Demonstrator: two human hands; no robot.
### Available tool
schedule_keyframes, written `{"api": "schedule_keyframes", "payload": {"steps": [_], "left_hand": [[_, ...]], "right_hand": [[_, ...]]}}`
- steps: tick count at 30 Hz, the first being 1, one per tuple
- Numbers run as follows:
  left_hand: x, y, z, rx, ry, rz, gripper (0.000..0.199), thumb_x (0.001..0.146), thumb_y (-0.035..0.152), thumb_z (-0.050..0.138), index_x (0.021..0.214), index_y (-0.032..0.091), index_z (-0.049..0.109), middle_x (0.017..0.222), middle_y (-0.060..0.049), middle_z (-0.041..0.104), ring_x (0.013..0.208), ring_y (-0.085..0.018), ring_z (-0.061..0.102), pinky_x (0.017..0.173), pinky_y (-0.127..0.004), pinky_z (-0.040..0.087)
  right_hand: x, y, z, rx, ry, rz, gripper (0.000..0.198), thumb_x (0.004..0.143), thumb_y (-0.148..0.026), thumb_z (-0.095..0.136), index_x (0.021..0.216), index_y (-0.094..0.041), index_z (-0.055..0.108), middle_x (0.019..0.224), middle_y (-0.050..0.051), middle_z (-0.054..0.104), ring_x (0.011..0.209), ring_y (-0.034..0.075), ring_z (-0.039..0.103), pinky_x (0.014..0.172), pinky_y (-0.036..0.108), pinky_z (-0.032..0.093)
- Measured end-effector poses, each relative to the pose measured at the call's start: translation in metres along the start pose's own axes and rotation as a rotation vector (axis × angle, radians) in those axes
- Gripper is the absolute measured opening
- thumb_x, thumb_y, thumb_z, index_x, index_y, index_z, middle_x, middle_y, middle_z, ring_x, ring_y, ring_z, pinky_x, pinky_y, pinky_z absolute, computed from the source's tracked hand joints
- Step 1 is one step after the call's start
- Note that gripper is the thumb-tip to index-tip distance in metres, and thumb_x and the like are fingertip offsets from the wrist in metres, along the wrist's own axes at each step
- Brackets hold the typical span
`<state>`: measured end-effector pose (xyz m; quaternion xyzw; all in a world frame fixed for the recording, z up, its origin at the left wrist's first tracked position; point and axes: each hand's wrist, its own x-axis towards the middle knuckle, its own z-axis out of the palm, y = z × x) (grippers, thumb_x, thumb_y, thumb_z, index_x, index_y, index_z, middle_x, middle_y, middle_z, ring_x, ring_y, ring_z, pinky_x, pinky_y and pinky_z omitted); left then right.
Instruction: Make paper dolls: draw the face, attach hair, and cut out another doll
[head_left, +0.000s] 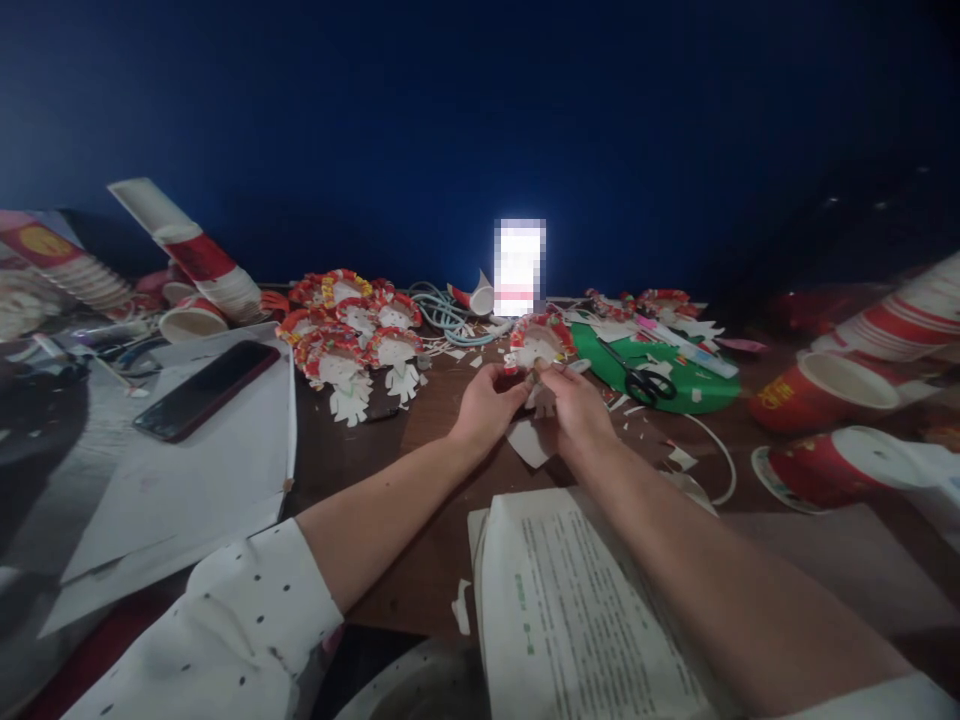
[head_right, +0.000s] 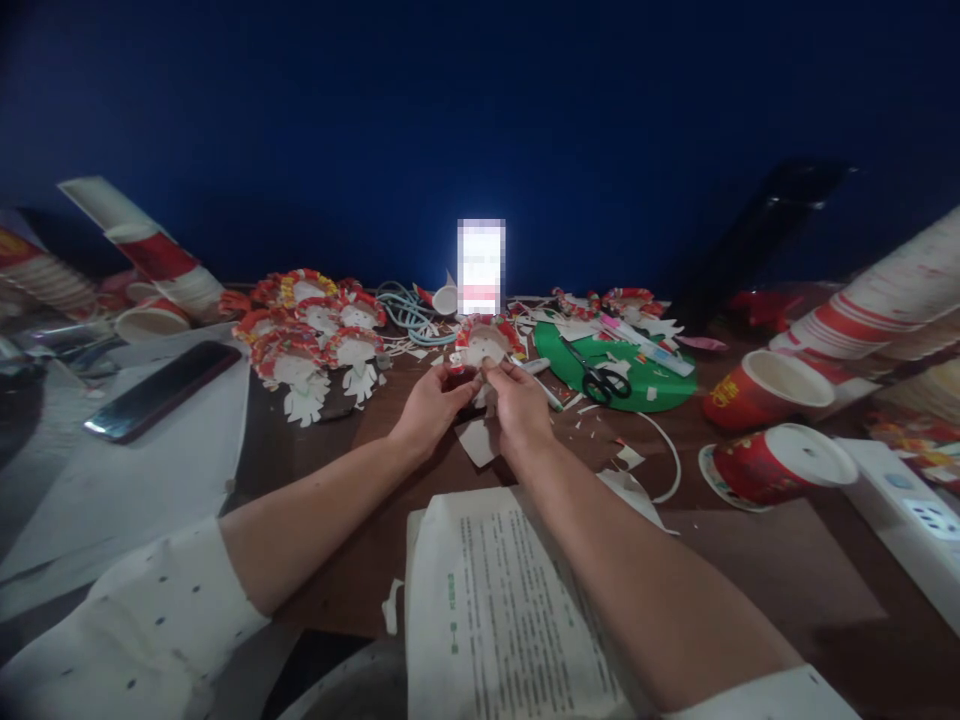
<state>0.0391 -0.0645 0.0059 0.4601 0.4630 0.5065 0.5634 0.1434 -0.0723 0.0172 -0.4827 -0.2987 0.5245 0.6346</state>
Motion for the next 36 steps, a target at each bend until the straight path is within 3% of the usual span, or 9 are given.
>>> {"api": "schedule_keyframes", "payload": {"steps": [6, 16, 36], "left_hand": [[0.0028, -0.0022, -0.0032, -0.024, -0.046, 0.046, 0.023, 0.071, 0.026, 0.074, 0.089, 0.013, 0.068, 0.085, -0.005, 0.072, 0.074, -0.014, 0.061, 0.074, -0.027, 0.047], [0.0069, -0.0024, -0.0052, -0.141, -0.073, -0.024, 0.028, 0.063, 0.026, 0.080, 0.084, 0.012, 0.069, 0.072, -0.001, 0.068, 0.062, -0.009, 0.056, 0.066, -0.023, 0.044], [0.0079, -0.0039, -0.0060, -0.159, -0.090, -0.049, 0.030, 0.065, 0.028, 0.080, 0.088, 0.012, 0.068, 0.078, -0.004, 0.070, 0.066, -0.011, 0.060, 0.068, -0.025, 0.046]], "right_hand": [[-0.0038, 0.0005, 0.0003, 0.078, 0.019, 0.052, 0.028, 0.057, -0.038, 0.082, 0.072, -0.021, 0.065, 0.065, -0.002, 0.070, 0.065, 0.019, 0.068, 0.061, 0.029, 0.051], [-0.0063, -0.0002, 0.0007, 0.081, 0.018, 0.059, 0.029, 0.057, -0.039, 0.083, 0.074, -0.022, 0.067, 0.064, -0.002, 0.069, 0.062, 0.016, 0.066, 0.064, 0.029, 0.053], [-0.0057, 0.0039, 0.0010, 0.075, 0.042, 0.039, 0.025, 0.059, -0.038, 0.081, 0.073, -0.022, 0.068, 0.065, -0.002, 0.070, 0.060, 0.016, 0.065, 0.063, 0.029, 0.054]]}}
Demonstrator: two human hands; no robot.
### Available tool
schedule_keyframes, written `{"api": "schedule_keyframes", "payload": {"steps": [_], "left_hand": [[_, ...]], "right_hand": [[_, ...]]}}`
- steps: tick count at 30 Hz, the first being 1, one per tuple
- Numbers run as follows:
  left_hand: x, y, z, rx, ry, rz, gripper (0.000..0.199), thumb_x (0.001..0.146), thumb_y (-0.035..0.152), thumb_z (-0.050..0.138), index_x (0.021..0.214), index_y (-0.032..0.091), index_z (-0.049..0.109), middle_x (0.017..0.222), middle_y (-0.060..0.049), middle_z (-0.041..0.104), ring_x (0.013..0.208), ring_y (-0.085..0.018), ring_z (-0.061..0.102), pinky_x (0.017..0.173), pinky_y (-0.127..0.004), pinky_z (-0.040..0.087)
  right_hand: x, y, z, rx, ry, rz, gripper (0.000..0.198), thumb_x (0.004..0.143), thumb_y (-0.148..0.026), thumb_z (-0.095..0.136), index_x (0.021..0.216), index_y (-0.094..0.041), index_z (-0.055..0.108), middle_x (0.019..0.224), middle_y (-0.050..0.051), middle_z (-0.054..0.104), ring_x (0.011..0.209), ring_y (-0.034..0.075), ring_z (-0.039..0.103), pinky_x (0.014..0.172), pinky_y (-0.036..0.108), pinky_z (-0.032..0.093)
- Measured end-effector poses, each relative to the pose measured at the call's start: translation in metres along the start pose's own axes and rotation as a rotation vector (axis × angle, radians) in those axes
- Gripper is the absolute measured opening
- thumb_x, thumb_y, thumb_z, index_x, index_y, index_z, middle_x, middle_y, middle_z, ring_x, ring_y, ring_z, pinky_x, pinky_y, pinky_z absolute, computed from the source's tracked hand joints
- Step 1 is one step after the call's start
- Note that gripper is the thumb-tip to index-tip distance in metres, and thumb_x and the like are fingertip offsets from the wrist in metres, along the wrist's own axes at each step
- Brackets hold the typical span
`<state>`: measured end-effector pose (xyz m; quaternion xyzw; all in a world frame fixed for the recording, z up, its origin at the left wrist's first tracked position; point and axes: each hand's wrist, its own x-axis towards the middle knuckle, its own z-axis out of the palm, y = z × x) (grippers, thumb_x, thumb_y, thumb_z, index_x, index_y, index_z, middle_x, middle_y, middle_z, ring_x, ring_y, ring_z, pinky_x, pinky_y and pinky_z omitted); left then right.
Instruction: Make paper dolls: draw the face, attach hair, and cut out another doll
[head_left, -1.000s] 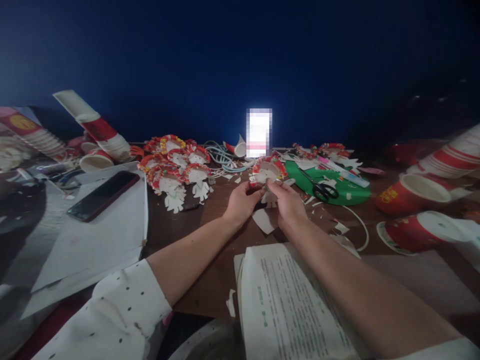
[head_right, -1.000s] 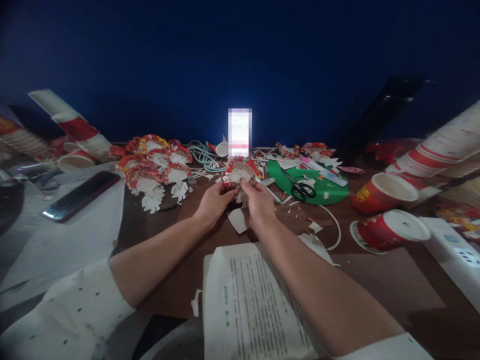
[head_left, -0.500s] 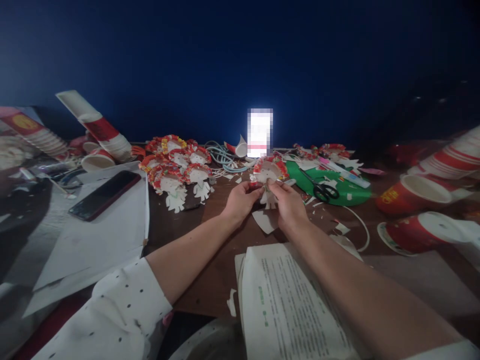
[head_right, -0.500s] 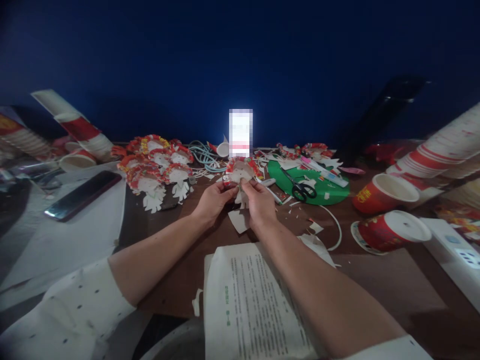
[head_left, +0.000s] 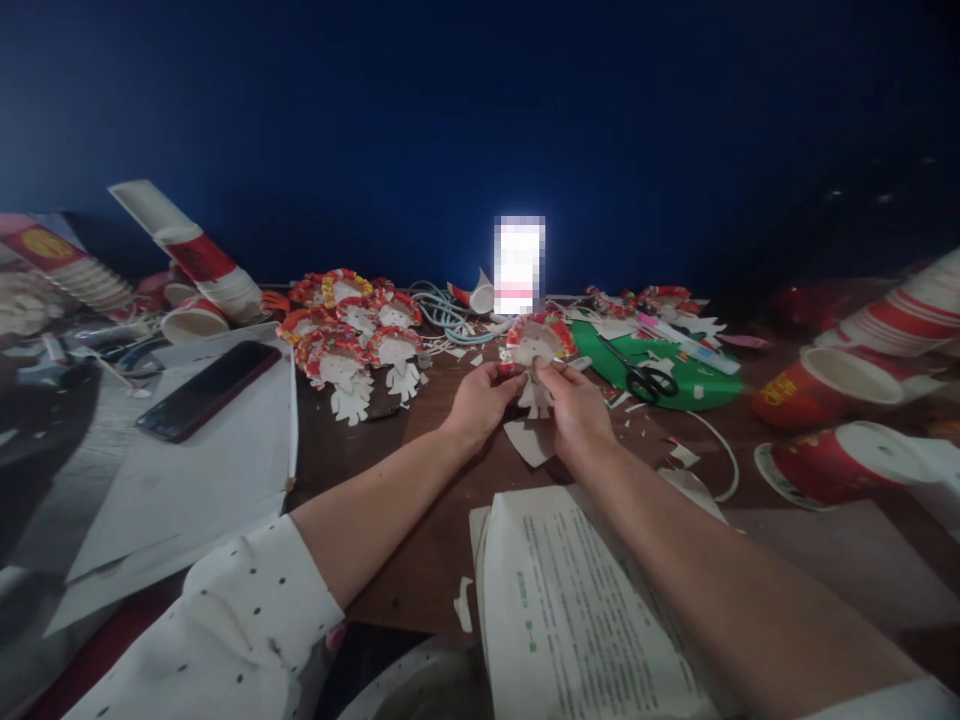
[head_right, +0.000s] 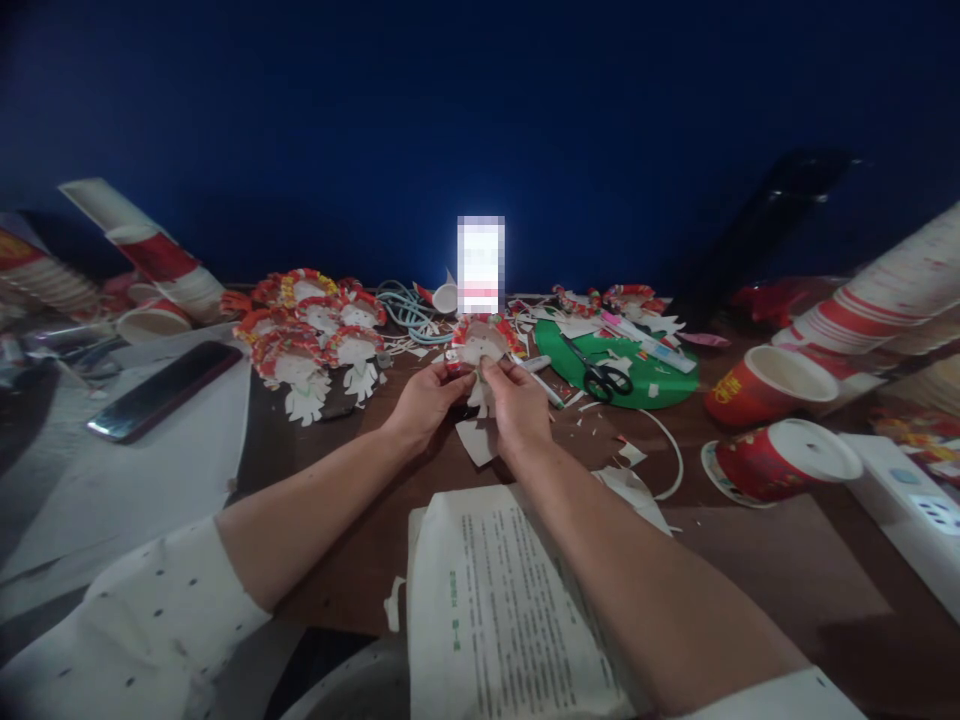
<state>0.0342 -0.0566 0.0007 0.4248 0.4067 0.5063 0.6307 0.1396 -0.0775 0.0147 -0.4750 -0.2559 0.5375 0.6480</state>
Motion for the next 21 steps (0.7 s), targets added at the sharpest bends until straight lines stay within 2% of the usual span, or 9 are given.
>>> {"api": "schedule_keyframes", "payload": {"steps": [5, 10, 15, 21], "left_hand": [[-0.003, 0.005, 0.002, 0.008, 0.018, -0.012, 0.035, 0.062, 0.028, 0.083, 0.089, 0.012, 0.067, 0.080, -0.004, 0.070, 0.067, -0.011, 0.059, 0.069, -0.025, 0.046], [-0.006, 0.010, 0.006, -0.096, -0.031, -0.006, 0.039, 0.064, 0.036, 0.082, 0.093, 0.015, 0.067, 0.082, -0.003, 0.069, 0.068, -0.011, 0.060, 0.068, -0.025, 0.047], [-0.006, 0.012, 0.007, -0.171, 0.055, -0.026, 0.033, 0.063, 0.035, 0.082, 0.084, 0.016, 0.065, 0.071, 0.000, 0.065, 0.062, -0.011, 0.058, 0.066, -0.025, 0.047], [0.001, 0.005, 0.004, -0.140, 0.098, 0.022, 0.036, 0.061, 0.034, 0.083, 0.086, 0.016, 0.064, 0.078, -0.002, 0.069, 0.068, -0.013, 0.061, 0.072, -0.028, 0.049]], "right_hand": [[0.000, -0.002, 0.000, -0.008, 0.026, -0.011, 0.028, 0.057, -0.038, 0.082, 0.074, -0.022, 0.067, 0.067, -0.002, 0.070, 0.063, 0.017, 0.066, 0.063, 0.029, 0.053], [-0.001, -0.003, 0.001, -0.025, 0.022, -0.006, 0.028, 0.057, -0.038, 0.082, 0.074, -0.022, 0.065, 0.062, -0.004, 0.067, 0.056, 0.015, 0.062, 0.059, 0.028, 0.050], [-0.002, 0.003, 0.002, -0.058, -0.019, -0.013, 0.027, 0.059, -0.038, 0.081, 0.077, -0.022, 0.068, 0.066, -0.003, 0.069, 0.061, 0.016, 0.064, 0.063, 0.028, 0.050], [-0.001, 0.005, 0.000, -0.060, -0.035, -0.022, 0.028, 0.060, -0.038, 0.083, 0.077, -0.020, 0.070, 0.068, -0.002, 0.070, 0.065, 0.016, 0.066, 0.068, 0.029, 0.051]]}}
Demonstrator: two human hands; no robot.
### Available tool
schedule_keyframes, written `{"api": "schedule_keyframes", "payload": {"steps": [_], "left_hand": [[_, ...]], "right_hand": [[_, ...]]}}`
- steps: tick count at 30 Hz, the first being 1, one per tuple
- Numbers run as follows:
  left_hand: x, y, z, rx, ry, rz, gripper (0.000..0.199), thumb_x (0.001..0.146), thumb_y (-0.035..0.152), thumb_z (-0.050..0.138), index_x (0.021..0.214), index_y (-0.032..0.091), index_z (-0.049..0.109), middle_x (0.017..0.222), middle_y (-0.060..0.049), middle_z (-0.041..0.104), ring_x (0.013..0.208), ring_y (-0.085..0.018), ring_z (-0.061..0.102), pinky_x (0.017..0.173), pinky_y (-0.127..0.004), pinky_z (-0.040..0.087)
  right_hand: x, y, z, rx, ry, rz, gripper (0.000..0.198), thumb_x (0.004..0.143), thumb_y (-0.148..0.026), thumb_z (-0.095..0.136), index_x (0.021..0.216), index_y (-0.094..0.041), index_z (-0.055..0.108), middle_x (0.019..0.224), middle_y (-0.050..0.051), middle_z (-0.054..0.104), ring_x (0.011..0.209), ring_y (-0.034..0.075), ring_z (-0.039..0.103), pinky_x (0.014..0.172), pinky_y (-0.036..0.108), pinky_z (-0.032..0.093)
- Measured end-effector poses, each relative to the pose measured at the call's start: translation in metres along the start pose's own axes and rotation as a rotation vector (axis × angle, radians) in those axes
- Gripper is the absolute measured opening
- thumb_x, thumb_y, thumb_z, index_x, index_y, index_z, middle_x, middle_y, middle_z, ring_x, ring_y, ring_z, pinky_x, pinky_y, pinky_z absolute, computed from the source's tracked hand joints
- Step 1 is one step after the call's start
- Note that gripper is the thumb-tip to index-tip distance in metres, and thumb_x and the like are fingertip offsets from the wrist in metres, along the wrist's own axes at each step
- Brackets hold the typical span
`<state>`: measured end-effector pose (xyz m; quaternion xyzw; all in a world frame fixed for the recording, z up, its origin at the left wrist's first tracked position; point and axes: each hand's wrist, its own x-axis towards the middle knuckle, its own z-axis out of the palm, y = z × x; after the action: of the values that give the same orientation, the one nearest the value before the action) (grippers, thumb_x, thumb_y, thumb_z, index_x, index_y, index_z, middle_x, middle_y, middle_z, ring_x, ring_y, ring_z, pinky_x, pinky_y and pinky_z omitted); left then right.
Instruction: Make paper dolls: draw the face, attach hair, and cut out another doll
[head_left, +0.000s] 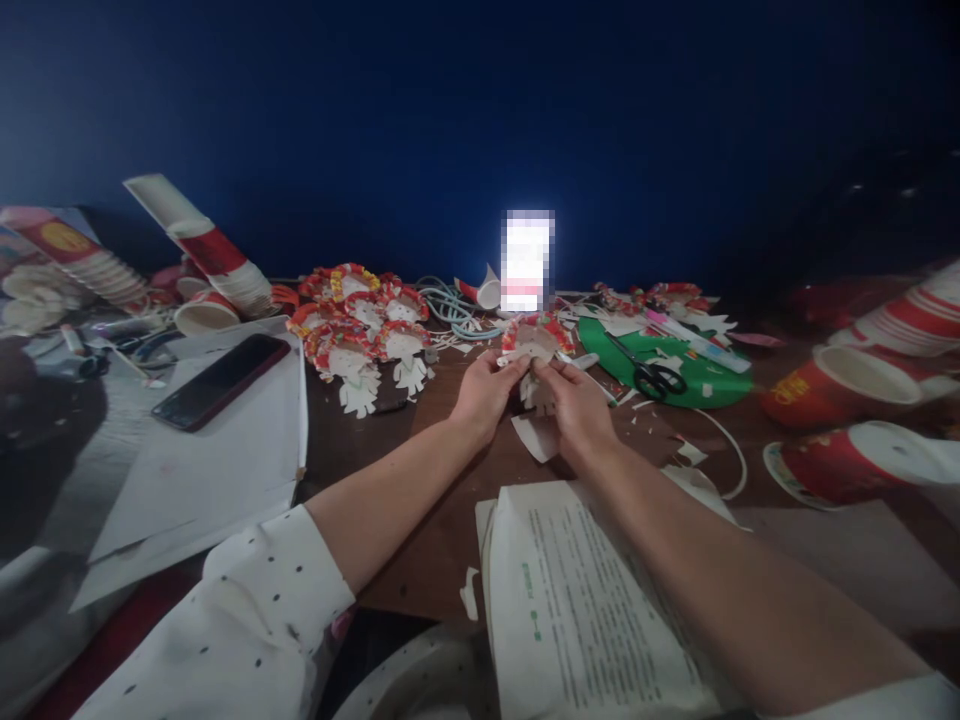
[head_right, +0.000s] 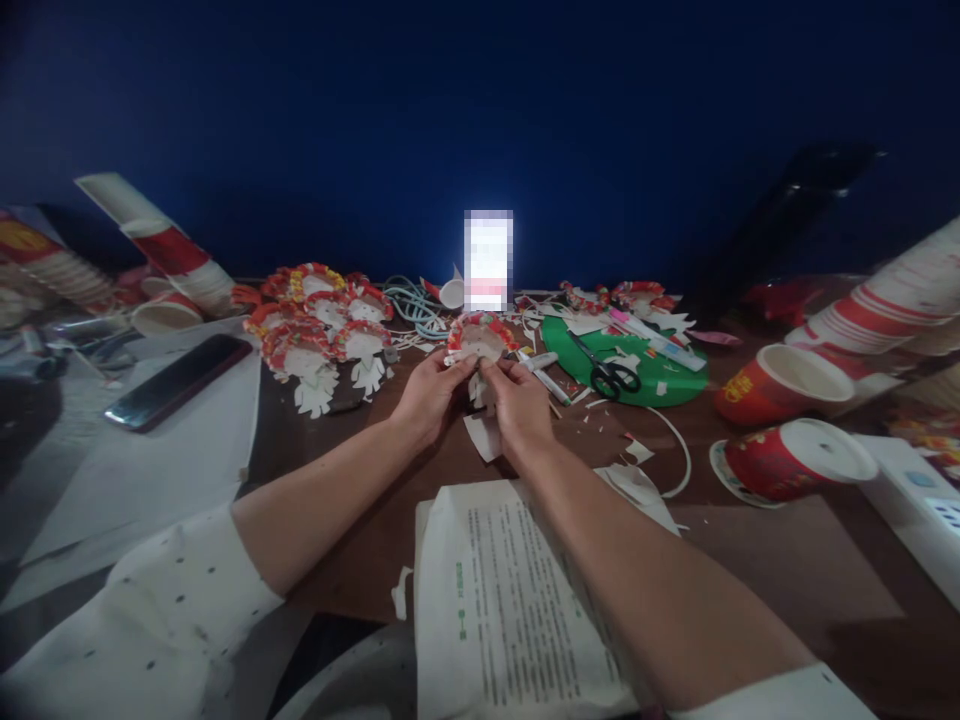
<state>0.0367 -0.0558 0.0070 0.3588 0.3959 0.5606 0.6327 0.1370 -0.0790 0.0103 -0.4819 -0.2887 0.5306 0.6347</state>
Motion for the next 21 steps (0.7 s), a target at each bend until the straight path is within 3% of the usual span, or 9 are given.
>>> {"api": "schedule_keyframes", "payload": {"steps": [10, 17, 21], "left_hand": [[0.0001, -0.0023, 0.0003, 0.012, 0.002, 0.035, 0.035, 0.064, 0.034, 0.081, 0.090, 0.016, 0.066, 0.080, -0.004, 0.071, 0.069, -0.016, 0.065, 0.073, -0.030, 0.052], [-0.0004, -0.0031, 0.0002, 0.041, 0.030, 0.016, 0.035, 0.064, 0.036, 0.080, 0.088, 0.015, 0.065, 0.075, -0.003, 0.069, 0.064, -0.014, 0.061, 0.069, -0.028, 0.049], [0.0005, -0.0034, -0.0010, 0.055, 0.044, 0.040, 0.035, 0.063, 0.036, 0.081, 0.085, 0.015, 0.065, 0.075, -0.002, 0.068, 0.066, -0.014, 0.060, 0.069, -0.028, 0.048]], "right_hand": [[0.0023, -0.0021, -0.0047, 0.027, -0.042, 0.046, 0.037, 0.070, -0.056, 0.075, 0.081, -0.021, 0.071, 0.071, 0.001, 0.072, 0.065, 0.019, 0.068, 0.059, 0.031, 0.053], [-0.0062, -0.0085, -0.0002, 0.005, -0.011, 0.037, 0.032, 0.061, -0.043, 0.083, 0.080, -0.020, 0.072, 0.076, 0.000, 0.074, 0.069, 0.018, 0.068, 0.068, 0.031, 0.054], [-0.0055, -0.0082, 0.0000, -0.023, 0.021, 0.030, 0.032, 0.058, -0.041, 0.085, 0.078, -0.019, 0.074, 0.072, 0.000, 0.073, 0.063, 0.016, 0.066, 0.063, 0.029, 0.052]]}}
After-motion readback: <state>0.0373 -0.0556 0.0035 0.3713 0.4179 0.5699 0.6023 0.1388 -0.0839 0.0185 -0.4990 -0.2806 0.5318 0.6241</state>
